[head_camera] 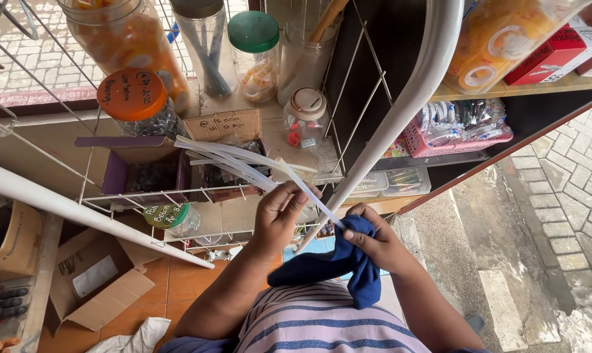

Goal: Organizing various hardware items like zip ties and jars on a retail display shelf.

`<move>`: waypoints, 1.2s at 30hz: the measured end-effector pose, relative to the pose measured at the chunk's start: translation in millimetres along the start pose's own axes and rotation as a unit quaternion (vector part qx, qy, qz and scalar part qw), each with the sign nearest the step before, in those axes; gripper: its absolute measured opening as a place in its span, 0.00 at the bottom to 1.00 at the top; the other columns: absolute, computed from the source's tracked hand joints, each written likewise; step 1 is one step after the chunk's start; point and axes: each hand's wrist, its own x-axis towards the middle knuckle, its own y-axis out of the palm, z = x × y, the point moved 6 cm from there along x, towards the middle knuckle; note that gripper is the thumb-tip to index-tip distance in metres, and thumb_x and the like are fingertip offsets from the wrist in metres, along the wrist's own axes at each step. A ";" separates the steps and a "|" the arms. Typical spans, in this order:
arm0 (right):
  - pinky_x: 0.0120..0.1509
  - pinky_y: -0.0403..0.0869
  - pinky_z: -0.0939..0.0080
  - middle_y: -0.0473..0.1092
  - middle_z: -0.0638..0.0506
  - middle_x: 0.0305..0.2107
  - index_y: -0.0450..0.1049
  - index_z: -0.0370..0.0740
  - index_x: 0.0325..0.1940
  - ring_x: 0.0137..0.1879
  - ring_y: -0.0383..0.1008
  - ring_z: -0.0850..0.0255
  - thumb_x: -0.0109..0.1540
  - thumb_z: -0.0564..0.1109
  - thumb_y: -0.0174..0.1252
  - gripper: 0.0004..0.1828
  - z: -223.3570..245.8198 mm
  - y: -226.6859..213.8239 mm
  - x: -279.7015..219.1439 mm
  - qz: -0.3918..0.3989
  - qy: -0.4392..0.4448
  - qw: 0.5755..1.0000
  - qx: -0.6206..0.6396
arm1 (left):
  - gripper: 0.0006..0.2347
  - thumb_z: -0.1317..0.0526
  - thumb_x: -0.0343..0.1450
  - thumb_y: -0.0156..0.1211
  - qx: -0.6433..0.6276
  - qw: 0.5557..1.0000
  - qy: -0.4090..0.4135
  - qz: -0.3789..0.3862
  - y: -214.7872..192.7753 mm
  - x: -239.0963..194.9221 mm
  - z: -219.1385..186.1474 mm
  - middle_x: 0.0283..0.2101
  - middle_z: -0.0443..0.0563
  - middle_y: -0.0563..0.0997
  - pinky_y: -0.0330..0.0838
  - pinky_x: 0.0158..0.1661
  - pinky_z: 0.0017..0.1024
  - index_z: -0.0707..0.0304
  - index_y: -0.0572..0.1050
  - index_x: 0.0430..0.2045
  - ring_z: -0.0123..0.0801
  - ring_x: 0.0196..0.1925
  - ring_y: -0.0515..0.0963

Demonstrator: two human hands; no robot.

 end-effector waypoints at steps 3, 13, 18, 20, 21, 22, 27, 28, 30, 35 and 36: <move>0.44 0.71 0.59 0.72 0.50 0.26 0.73 0.36 0.42 0.35 0.71 0.63 0.60 0.39 0.68 0.11 4.3 5.7 -0.4 0.003 -0.005 0.999 -0.039 | 0.09 0.63 0.78 0.53 -0.007 0.999 0.007 -0.040 -0.4 -2.5 3.3 0.37 0.60 0.83 0.75 0.54 0.41 0.71 0.78 0.38 0.43 0.47 0.84; 0.43 0.74 0.56 0.77 0.47 0.29 0.76 0.39 0.41 0.36 0.77 0.59 0.53 0.41 0.76 0.17 -42.0 -23.0 -14.3 -0.050 -0.019 0.987 -0.150 | 0.06 0.57 0.82 0.38 -0.070 0.991 -0.022 -0.109 -43.3 8.2 31.0 0.22 0.41 0.62 0.68 0.22 0.18 0.56 0.60 0.43 0.19 0.19 0.65; 0.50 0.72 0.57 0.74 0.50 0.34 0.75 0.40 0.47 0.42 0.72 0.62 0.64 0.46 0.64 0.11 -5.0 -27.1 -0.3 -0.149 0.027 0.988 -0.002 | 0.07 0.58 0.80 0.45 -0.048 0.990 -0.125 0.051 -1.2 -20.6 28.2 0.24 0.47 0.71 0.68 0.25 0.19 0.61 0.67 0.42 0.23 0.22 0.70; 0.52 0.72 0.58 0.74 0.52 0.35 0.76 0.40 0.49 0.42 0.71 0.64 0.66 0.48 0.61 0.12 4.8 -11.4 4.1 -0.183 0.044 0.981 0.044 | 0.08 0.59 0.79 0.48 -0.009 0.986 -0.157 0.058 5.2 -29.8 34.9 0.28 0.54 0.78 0.72 0.27 0.20 0.65 0.69 0.44 0.26 0.26 0.75; 0.52 0.75 0.54 0.76 0.48 0.34 0.78 0.37 0.48 0.41 0.74 0.60 0.61 0.46 0.66 0.14 5.8 2.8 7.3 -0.167 0.070 0.981 0.072 | 0.07 0.61 0.78 0.53 0.054 0.986 -0.141 0.075 8.2 -32.3 34.5 0.28 0.56 0.80 0.75 0.27 0.25 0.66 0.72 0.44 0.30 0.26 0.77; 0.52 0.77 0.51 0.77 0.44 0.32 0.80 0.35 0.46 0.39 0.78 0.57 0.57 0.44 0.70 0.16 7.4 16.2 11.4 -0.149 0.095 0.979 0.098 | 0.07 0.63 0.76 0.59 0.117 0.981 -0.123 0.089 11.9 -34.7 34.5 0.28 0.59 0.82 0.77 0.28 0.30 0.67 0.75 0.44 0.34 0.26 0.80; 0.47 0.79 0.55 0.79 0.43 0.29 0.81 0.32 0.42 0.36 0.80 0.57 0.58 0.39 0.68 0.10 -26.4 25.8 14.5 -0.171 0.110 0.968 0.145 | 0.06 0.63 0.76 0.58 0.167 0.976 -0.108 0.092 14.0 -41.4 23.1 0.29 0.59 0.84 0.78 0.32 0.31 0.66 0.76 0.42 0.35 0.29 0.83; 0.47 0.80 0.56 0.79 0.42 0.28 0.80 0.31 0.41 0.35 0.81 0.57 0.59 0.39 0.68 0.09 -26.6 28.3 13.4 -0.184 0.120 0.961 0.170 | 0.06 0.63 0.76 0.58 0.179 0.973 -0.107 0.096 12.8 -43.0 23.0 0.30 0.58 0.85 0.78 0.33 0.31 0.65 0.77 0.42 0.36 0.30 0.84; 0.47 0.79 0.57 0.78 0.44 0.28 0.80 0.33 0.42 0.36 0.80 0.59 0.60 0.41 0.67 0.10 -17.8 20.7 13.7 -0.203 0.118 0.955 0.180 | 0.07 0.63 0.77 0.57 0.172 0.973 -0.117 0.105 11.2 -40.8 12.5 0.31 0.62 0.85 0.79 0.34 0.35 0.67 0.76 0.43 0.40 0.31 0.85; 0.50 0.79 0.54 0.76 0.44 0.29 0.79 0.31 0.43 0.37 0.79 0.58 0.61 0.43 0.66 0.11 21.4 32.2 14.1 -0.239 0.111 0.938 0.225 | 0.07 0.63 0.76 0.58 0.167 0.972 -0.115 0.121 8.0 -41.8 0.5 0.30 0.63 0.84 0.79 0.35 0.35 0.68 0.77 0.43 0.40 0.32 0.85; 0.51 0.78 0.56 0.76 0.46 0.30 0.79 0.33 0.43 0.38 0.78 0.60 0.61 0.46 0.66 0.13 21.9 28.7 13.2 -0.260 0.106 0.933 0.224 | 0.07 0.64 0.77 0.56 0.160 0.972 -0.116 0.124 7.3 -42.5 -2.1 0.29 0.62 0.84 0.79 0.34 0.35 0.69 0.76 0.42 0.37 0.32 0.84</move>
